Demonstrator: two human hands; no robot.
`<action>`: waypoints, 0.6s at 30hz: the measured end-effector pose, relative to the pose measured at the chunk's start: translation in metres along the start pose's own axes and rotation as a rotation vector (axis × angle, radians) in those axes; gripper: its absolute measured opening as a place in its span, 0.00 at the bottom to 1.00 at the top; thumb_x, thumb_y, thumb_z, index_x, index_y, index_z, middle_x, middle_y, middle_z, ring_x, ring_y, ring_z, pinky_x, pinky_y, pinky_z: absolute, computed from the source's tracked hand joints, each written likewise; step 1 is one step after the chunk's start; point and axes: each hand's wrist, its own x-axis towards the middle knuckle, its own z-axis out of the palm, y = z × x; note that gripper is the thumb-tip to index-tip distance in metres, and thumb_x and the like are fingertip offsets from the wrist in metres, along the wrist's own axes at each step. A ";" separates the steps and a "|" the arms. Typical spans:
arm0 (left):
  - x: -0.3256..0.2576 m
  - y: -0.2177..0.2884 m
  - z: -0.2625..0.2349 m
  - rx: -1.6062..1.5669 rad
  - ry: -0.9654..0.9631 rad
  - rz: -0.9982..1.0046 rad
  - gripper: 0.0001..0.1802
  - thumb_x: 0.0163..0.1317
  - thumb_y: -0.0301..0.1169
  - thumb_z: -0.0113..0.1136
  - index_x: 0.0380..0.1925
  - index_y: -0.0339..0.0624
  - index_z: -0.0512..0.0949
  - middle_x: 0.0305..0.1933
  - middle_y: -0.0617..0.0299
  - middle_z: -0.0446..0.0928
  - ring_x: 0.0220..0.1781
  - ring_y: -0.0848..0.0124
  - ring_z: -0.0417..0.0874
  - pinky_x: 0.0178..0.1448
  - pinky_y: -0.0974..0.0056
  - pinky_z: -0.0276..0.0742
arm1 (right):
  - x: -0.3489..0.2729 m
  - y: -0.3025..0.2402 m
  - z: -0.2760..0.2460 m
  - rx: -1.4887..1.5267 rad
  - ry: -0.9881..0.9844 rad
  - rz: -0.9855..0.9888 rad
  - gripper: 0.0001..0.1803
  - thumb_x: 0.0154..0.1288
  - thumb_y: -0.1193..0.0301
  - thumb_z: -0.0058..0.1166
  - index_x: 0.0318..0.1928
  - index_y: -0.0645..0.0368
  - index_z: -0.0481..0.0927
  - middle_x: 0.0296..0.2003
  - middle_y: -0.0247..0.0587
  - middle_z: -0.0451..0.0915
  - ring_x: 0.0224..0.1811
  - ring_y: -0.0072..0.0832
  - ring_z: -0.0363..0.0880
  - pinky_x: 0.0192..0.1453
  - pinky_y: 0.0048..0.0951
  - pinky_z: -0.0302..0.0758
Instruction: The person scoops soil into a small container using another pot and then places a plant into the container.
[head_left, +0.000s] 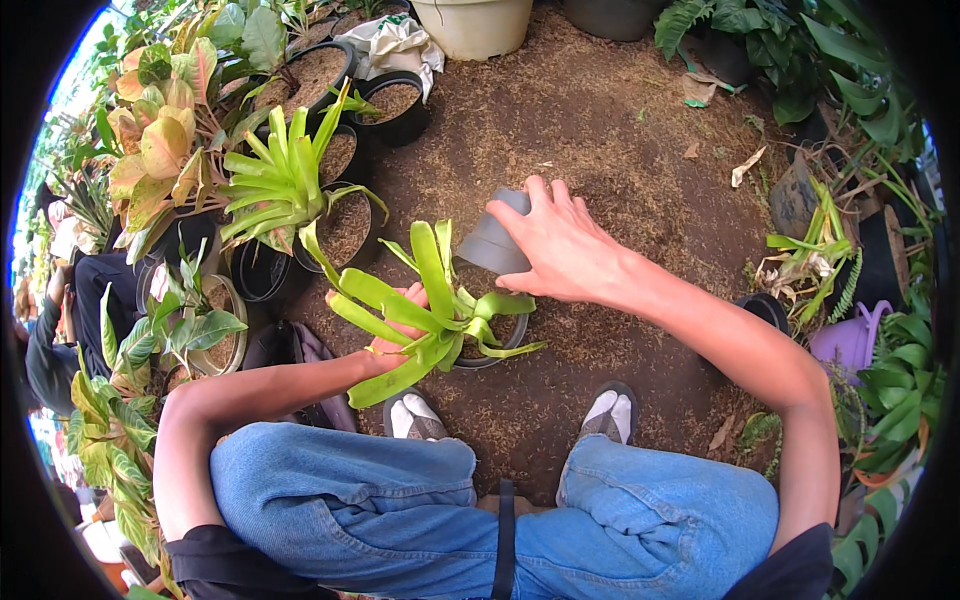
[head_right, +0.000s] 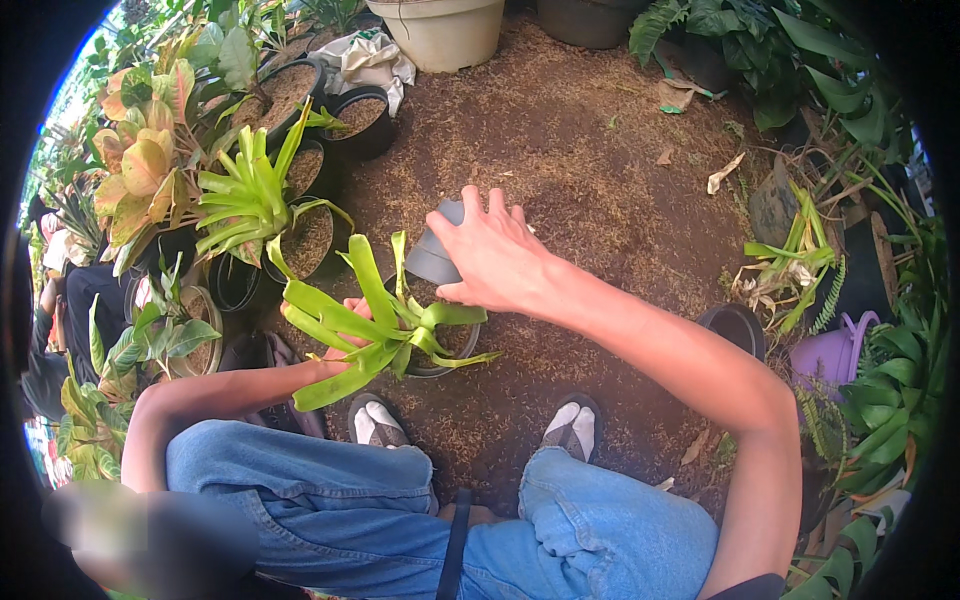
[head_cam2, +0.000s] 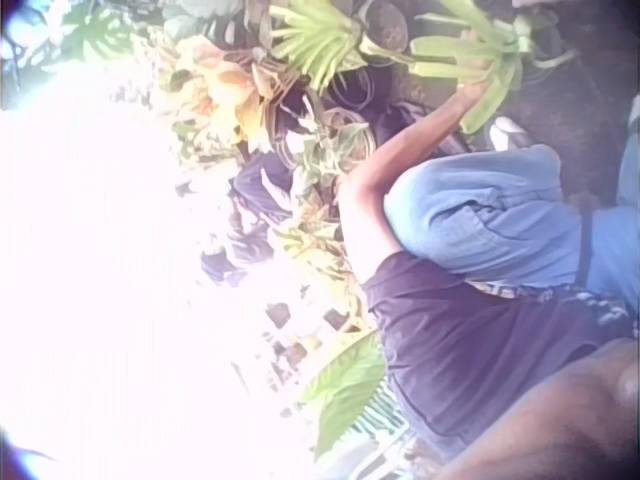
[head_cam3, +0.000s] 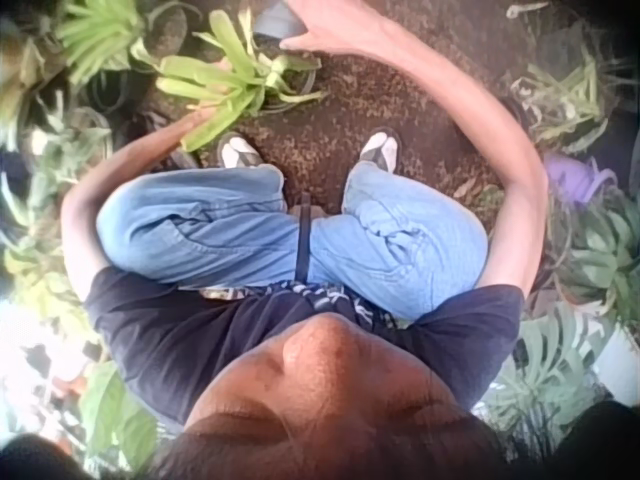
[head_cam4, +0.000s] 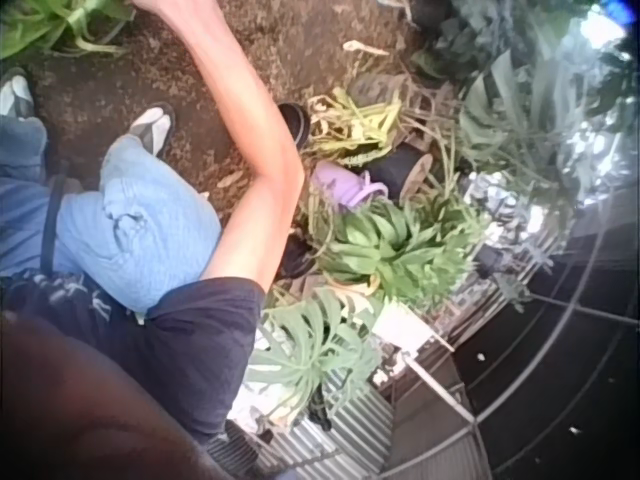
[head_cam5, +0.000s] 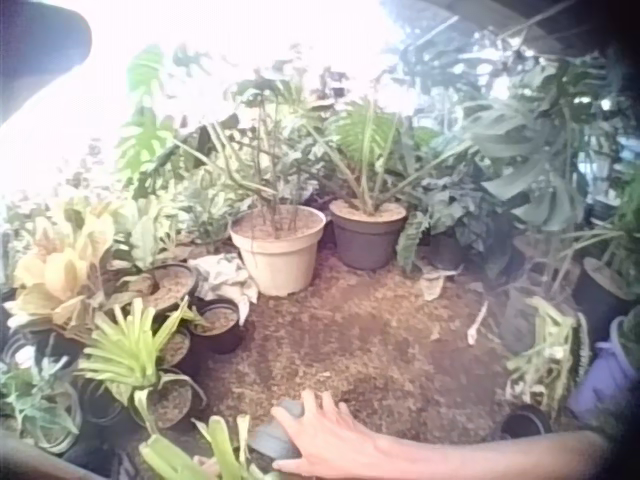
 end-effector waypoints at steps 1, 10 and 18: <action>0.002 0.004 -0.004 0.012 0.014 0.032 0.26 0.55 0.37 0.68 0.55 0.49 0.74 0.50 0.55 0.71 0.55 0.53 0.75 0.53 0.47 0.66 | 0.000 0.000 0.000 0.040 0.009 0.014 0.45 0.59 0.52 0.72 0.71 0.59 0.68 0.59 0.70 0.67 0.59 0.63 0.73 0.64 0.58 0.74; -0.005 -0.012 0.011 0.036 0.008 0.031 0.27 0.54 0.39 0.69 0.55 0.49 0.74 0.52 0.56 0.72 0.58 0.55 0.75 0.55 0.47 0.66 | -0.008 -0.003 0.001 0.107 0.042 -0.003 0.44 0.61 0.49 0.70 0.71 0.58 0.69 0.58 0.67 0.67 0.62 0.61 0.72 0.67 0.59 0.72; 0.015 0.008 0.013 -0.632 -0.009 -0.451 0.14 0.65 0.41 0.66 0.46 0.49 0.84 0.40 0.57 0.83 0.47 0.52 0.81 0.52 0.46 0.68 | -0.017 0.034 0.003 0.121 0.173 0.159 0.43 0.63 0.48 0.68 0.71 0.55 0.68 0.59 0.67 0.68 0.63 0.62 0.72 0.66 0.61 0.72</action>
